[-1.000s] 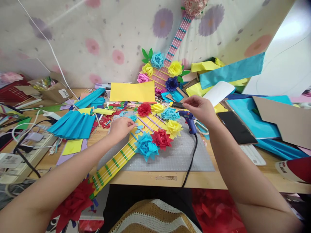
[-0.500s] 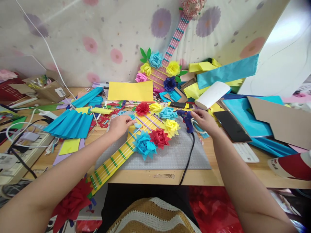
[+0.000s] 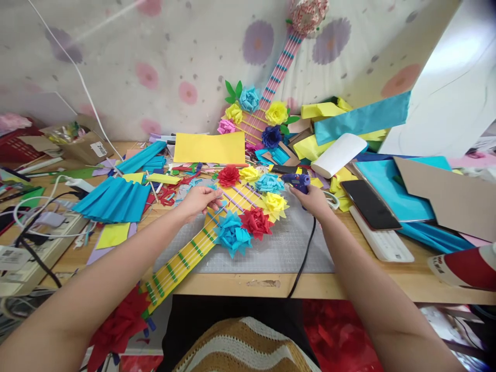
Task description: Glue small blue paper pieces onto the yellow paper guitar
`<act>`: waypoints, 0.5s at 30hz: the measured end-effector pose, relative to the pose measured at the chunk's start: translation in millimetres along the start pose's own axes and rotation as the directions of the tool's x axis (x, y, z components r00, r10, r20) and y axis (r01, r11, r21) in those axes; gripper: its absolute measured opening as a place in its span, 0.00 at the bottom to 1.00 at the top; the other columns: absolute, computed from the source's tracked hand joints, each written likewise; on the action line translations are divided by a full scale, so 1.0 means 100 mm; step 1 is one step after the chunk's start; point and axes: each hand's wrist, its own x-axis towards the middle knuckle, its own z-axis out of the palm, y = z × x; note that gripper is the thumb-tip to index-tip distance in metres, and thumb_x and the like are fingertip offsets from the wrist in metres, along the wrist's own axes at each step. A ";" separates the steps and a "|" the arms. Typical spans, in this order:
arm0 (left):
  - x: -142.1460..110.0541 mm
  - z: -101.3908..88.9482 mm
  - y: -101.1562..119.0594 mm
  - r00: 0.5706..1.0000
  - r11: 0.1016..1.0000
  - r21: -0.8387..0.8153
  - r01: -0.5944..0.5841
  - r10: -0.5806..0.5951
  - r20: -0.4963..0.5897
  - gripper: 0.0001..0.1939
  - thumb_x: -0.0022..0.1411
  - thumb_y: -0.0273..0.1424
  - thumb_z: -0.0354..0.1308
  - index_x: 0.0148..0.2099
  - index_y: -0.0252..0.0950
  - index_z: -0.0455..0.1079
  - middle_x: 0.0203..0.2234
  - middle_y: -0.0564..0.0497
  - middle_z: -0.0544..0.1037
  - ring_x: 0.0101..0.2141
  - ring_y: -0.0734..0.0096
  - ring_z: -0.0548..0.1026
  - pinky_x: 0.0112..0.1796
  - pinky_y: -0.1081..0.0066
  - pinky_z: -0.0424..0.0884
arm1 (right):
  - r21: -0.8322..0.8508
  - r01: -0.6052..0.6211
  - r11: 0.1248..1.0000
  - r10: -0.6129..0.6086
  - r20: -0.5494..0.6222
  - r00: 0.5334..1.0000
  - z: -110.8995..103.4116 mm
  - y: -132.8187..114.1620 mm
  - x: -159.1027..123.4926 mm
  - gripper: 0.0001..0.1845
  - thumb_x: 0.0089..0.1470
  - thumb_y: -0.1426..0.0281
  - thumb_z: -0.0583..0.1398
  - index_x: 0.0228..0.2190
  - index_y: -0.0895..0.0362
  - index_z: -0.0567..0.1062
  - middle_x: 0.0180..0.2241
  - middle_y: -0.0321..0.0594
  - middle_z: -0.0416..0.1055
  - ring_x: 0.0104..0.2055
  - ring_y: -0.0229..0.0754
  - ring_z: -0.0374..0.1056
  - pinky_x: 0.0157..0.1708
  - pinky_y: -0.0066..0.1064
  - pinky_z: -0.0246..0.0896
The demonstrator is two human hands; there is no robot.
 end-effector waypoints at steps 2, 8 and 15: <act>0.01 -0.02 0.01 0.999 1.000 -0.028 0.001 0.000 0.037 0.19 0.48 0.45 0.65 0.28 0.32 0.71 0.28 0.46 0.79 0.23 0.78 0.71 0.16 0.80 0.54 | 0.149 -0.027 0.989 0.034 -0.045 0.998 -0.07 -0.07 0.02 0.24 0.42 0.48 0.60 0.26 0.58 0.71 0.24 0.44 0.70 0.29 0.48 0.68 0.29 0.37 0.60; 0.01 -0.03 0.03 0.995 0.999 -0.041 -0.009 0.013 0.098 0.19 0.42 0.43 0.67 0.28 0.32 0.72 0.30 0.45 0.80 0.25 0.77 0.71 0.19 0.80 0.60 | 0.492 0.161 0.856 -0.257 0.133 0.957 -0.41 -0.49 -0.11 0.26 0.43 0.47 0.61 0.29 0.59 0.74 0.22 0.38 0.68 0.23 0.36 0.61 0.23 0.29 0.56; 0.00 0.09 0.05 0.996 1.000 0.006 -0.019 0.018 0.090 0.13 0.49 0.38 0.62 0.25 0.32 0.71 0.27 0.45 0.79 0.21 0.79 0.68 0.19 0.79 0.62 | 0.302 0.407 0.862 -0.498 0.359 0.789 -0.33 -0.94 -0.37 0.26 0.41 0.46 0.62 0.29 0.58 0.75 0.22 0.35 0.68 0.24 0.36 0.61 0.24 0.28 0.56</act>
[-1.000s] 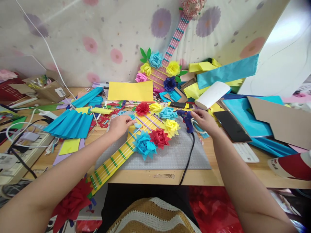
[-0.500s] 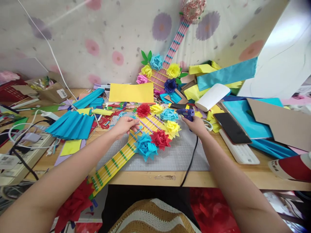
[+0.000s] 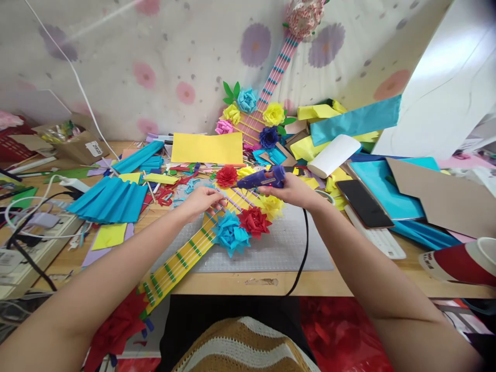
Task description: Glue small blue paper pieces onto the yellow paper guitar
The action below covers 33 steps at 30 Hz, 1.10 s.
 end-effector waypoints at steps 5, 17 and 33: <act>0.01 0.02 0.03 0.999 0.997 0.080 -0.024 0.026 -0.029 0.11 0.52 0.34 0.59 0.24 0.33 0.71 0.25 0.48 0.78 0.20 0.80 0.67 0.18 0.80 0.61 | -0.158 0.032 0.987 -0.026 0.043 0.999 0.14 -0.05 0.06 0.26 0.45 0.46 0.59 0.32 0.56 0.76 0.28 0.38 0.73 0.30 0.42 0.67 0.30 0.31 0.59; 0.01 0.02 0.07 0.998 0.991 0.129 -0.027 0.034 -0.055 0.10 0.53 0.33 0.58 0.23 0.34 0.72 0.24 0.50 0.79 0.20 0.80 0.67 0.17 0.79 0.62 | -0.213 0.046 0.976 -0.036 0.051 0.998 0.14 -0.02 0.08 0.25 0.47 0.46 0.59 0.34 0.54 0.77 0.30 0.38 0.76 0.33 0.45 0.70 0.31 0.31 0.59; 0.00 0.03 0.09 0.998 0.987 0.160 -0.032 0.039 -0.041 0.11 0.55 0.31 0.56 0.23 0.33 0.72 0.24 0.50 0.79 0.19 0.80 0.66 0.17 0.80 0.61 | -0.204 0.060 0.977 -0.053 0.042 0.998 0.14 -0.04 0.11 0.24 0.47 0.48 0.60 0.33 0.56 0.77 0.29 0.38 0.74 0.32 0.44 0.69 0.31 0.31 0.60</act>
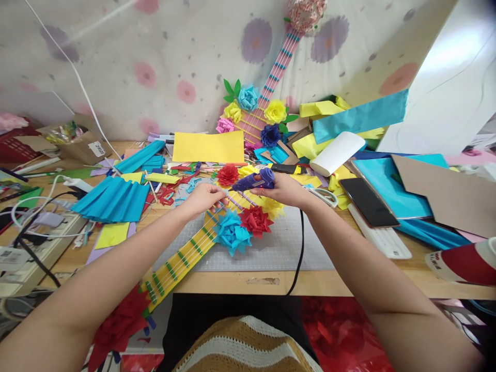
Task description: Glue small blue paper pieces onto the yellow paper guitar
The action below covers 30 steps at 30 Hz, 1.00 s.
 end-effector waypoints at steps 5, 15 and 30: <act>-0.01 -0.01 0.00 1.000 1.000 0.027 0.002 -0.002 0.001 0.10 0.54 0.31 0.57 0.23 0.33 0.72 0.24 0.50 0.79 0.20 0.81 0.67 0.17 0.81 0.61 | 0.015 0.019 1.000 -0.019 -0.023 1.000 0.01 0.02 0.02 0.24 0.48 0.50 0.60 0.35 0.57 0.78 0.31 0.39 0.76 0.34 0.45 0.71 0.33 0.32 0.62; 0.01 -0.01 -0.01 1.000 1.000 -0.024 0.006 -0.006 -0.019 0.10 0.53 0.31 0.57 0.22 0.33 0.72 0.23 0.48 0.78 0.19 0.79 0.67 0.16 0.81 0.60 | 0.050 0.028 0.998 -0.031 0.045 0.999 -0.03 0.01 -0.04 0.25 0.48 0.48 0.59 0.37 0.56 0.78 0.34 0.38 0.77 0.36 0.46 0.71 0.34 0.32 0.62; -0.04 -0.08 0.02 0.998 0.985 -0.170 0.031 -0.042 -0.056 0.10 0.47 0.34 0.63 0.23 0.32 0.72 0.23 0.48 0.78 0.19 0.80 0.65 0.17 0.79 0.58 | 0.094 -0.058 0.994 0.072 -0.150 0.986 -0.11 0.21 -0.11 0.25 0.44 0.48 0.62 0.34 0.56 0.78 0.29 0.39 0.76 0.32 0.45 0.70 0.31 0.32 0.62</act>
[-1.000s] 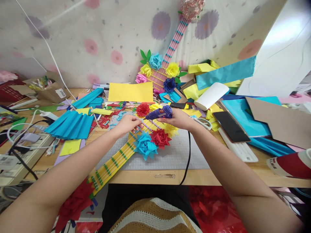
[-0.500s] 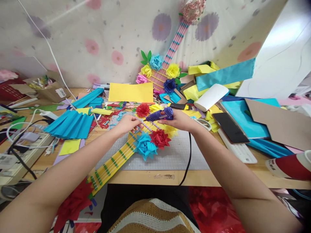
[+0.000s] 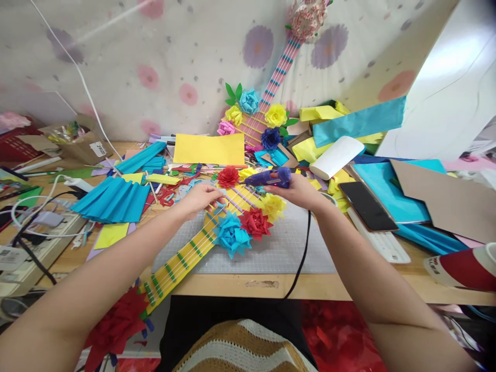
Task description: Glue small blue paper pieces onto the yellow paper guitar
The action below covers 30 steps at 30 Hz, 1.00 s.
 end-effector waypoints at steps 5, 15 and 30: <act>-0.06 -0.14 0.03 0.999 0.996 -0.089 0.013 -0.017 -0.044 0.15 0.40 0.39 0.68 0.25 0.32 0.74 0.29 0.46 0.78 0.23 0.79 0.67 0.17 0.79 0.58 | 0.160 -0.218 0.963 0.262 -0.356 0.897 -0.10 0.43 -0.16 0.25 0.42 0.48 0.62 0.27 0.59 0.77 0.24 0.42 0.73 0.28 0.44 0.68 0.28 0.33 0.61; -0.01 -0.40 -0.14 0.997 0.994 -0.111 0.005 -0.013 -0.070 0.19 0.32 0.38 0.73 0.26 0.32 0.74 0.18 0.55 0.68 0.21 0.79 0.65 0.21 0.75 0.64 | -0.002 -0.551 0.835 0.533 -0.249 0.809 0.31 0.83 -0.22 0.20 0.49 0.53 0.59 0.31 0.59 0.73 0.28 0.47 0.74 0.32 0.47 0.71 0.29 0.33 0.60; -0.14 -0.36 -0.22 0.998 0.983 -0.183 0.029 -0.037 -0.041 0.16 0.41 0.39 0.70 0.27 0.30 0.74 0.24 0.49 0.74 0.22 0.80 0.67 0.18 0.79 0.62 | -0.091 -0.134 0.987 0.041 -0.659 0.751 0.02 0.42 -0.15 0.27 0.46 0.54 0.61 0.44 0.56 0.66 0.42 0.48 0.68 0.44 0.48 0.65 0.45 0.43 0.60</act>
